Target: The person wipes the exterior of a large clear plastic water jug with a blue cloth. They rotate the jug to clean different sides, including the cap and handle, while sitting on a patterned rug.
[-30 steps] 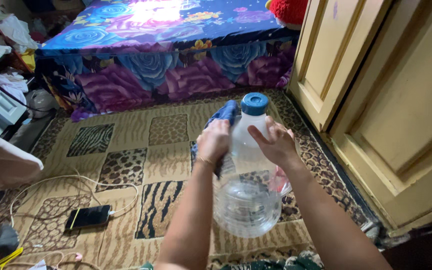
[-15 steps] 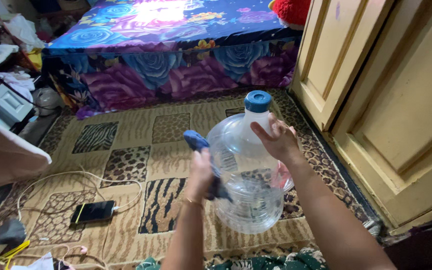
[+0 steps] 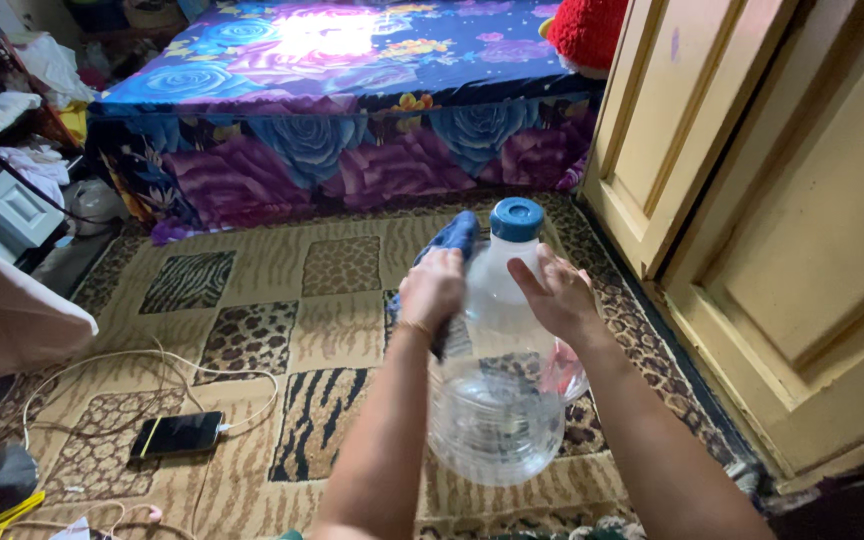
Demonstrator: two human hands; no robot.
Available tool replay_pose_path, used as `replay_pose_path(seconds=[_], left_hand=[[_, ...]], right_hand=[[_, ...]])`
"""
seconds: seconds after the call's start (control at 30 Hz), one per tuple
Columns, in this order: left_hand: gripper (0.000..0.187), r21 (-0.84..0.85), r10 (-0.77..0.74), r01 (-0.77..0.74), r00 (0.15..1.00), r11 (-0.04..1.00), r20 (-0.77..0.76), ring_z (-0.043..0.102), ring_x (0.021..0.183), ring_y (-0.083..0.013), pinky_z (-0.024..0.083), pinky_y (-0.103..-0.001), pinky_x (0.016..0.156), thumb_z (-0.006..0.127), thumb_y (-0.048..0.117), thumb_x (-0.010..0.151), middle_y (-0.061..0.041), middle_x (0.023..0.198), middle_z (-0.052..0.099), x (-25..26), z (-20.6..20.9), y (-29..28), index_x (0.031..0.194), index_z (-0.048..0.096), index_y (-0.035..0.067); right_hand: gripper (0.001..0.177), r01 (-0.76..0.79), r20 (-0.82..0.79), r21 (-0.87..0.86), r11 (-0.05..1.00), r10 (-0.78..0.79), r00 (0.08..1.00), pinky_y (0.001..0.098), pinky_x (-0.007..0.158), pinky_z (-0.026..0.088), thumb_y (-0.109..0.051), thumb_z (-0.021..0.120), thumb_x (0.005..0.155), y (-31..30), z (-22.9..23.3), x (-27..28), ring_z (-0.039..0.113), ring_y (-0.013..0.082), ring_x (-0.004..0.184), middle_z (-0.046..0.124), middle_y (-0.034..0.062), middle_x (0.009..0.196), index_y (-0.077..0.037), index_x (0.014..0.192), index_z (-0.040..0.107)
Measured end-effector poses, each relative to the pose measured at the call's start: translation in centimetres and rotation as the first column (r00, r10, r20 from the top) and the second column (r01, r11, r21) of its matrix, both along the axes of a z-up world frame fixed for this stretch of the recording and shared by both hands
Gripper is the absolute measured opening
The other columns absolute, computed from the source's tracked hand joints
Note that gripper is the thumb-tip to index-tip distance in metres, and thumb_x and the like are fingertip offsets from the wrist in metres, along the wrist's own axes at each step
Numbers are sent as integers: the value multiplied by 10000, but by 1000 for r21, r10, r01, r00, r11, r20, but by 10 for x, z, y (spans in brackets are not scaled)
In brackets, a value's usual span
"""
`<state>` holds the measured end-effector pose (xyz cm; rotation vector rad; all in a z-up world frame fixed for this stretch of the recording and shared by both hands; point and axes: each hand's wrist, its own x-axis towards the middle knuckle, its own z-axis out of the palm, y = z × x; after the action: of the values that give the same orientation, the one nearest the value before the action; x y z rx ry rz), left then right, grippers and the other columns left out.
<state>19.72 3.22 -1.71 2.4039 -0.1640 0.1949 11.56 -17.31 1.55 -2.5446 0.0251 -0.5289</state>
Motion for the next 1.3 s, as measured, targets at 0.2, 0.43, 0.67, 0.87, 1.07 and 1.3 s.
replay_pose_path(seconds=[0.2, 0.43, 0.67, 0.87, 1.07, 1.3], left_hand=[[553, -554, -285, 202, 956, 807, -66, 644, 1041, -293, 480, -417, 940, 416, 468, 1037, -194, 1141, 725, 78, -62, 59, 1158, 677, -4], [598, -691, -82, -28, 989, 722, -126, 633, 969, -245, 521, -377, 863, 408, 481, 1057, -168, 1128, 686, -44, -68, 61, 1263, 610, -43], [616, 125, 119, -128, 990, 984, 80, 588, 1055, -375, 518, -471, 886, 368, 426, 1046, -241, 1459, 502, -191, 30, -4, 1470, 456, -13], [576, -27, 85, -80, 954, 996, 289, 523, 1178, -521, 414, -532, 1040, 482, 492, 1017, -309, 1413, 531, -184, 34, -36, 1262, 639, -6], [482, -183, -152, 228, 923, 956, 354, 629, 1141, -370, 508, -471, 1006, 285, 372, 1143, -215, 1260, 661, -147, 24, -11, 1344, 575, 44], [510, -197, 114, -39, 915, 980, 388, 466, 1366, -391, 329, -552, 1132, 388, 471, 1047, -127, 1466, 556, -137, 32, -1, 1417, 545, 158]], right_hand=[[939, -33, -2, 80, 996, 34, 999, 418, 1157, 347, -769, 432, 927, 4, 12, -8, 491, 369, 1380, 545, 229, 1456, -1, 1465, 479], [808, -4, -54, 102, 995, 10, 998, 440, 1131, 417, -752, 414, 897, 7, 14, -13, 591, 345, 1320, 662, 134, 1376, -147, 1399, 600], [799, 89, -92, 56, 994, -84, 992, 648, 1090, 211, -713, 427, 898, 20, 34, -25, 463, 349, 1380, 548, 111, 1467, -190, 1501, 453], [609, -11, 277, 162, 987, -35, 960, 497, 1195, 363, -458, 481, 1046, 26, 7, -66, 504, 363, 1409, 574, 210, 1479, -36, 1483, 481], [573, -156, 492, -247, 956, 262, 830, 504, 1215, 338, -171, 604, 934, 84, -16, -119, 416, 426, 1491, 482, 301, 1555, -6, 1475, 511], [530, -78, 311, -286, 955, 169, 935, 710, 1104, 239, -320, 666, 900, 83, 6, -136, 402, 387, 1411, 507, 172, 1483, -113, 1382, 589]])
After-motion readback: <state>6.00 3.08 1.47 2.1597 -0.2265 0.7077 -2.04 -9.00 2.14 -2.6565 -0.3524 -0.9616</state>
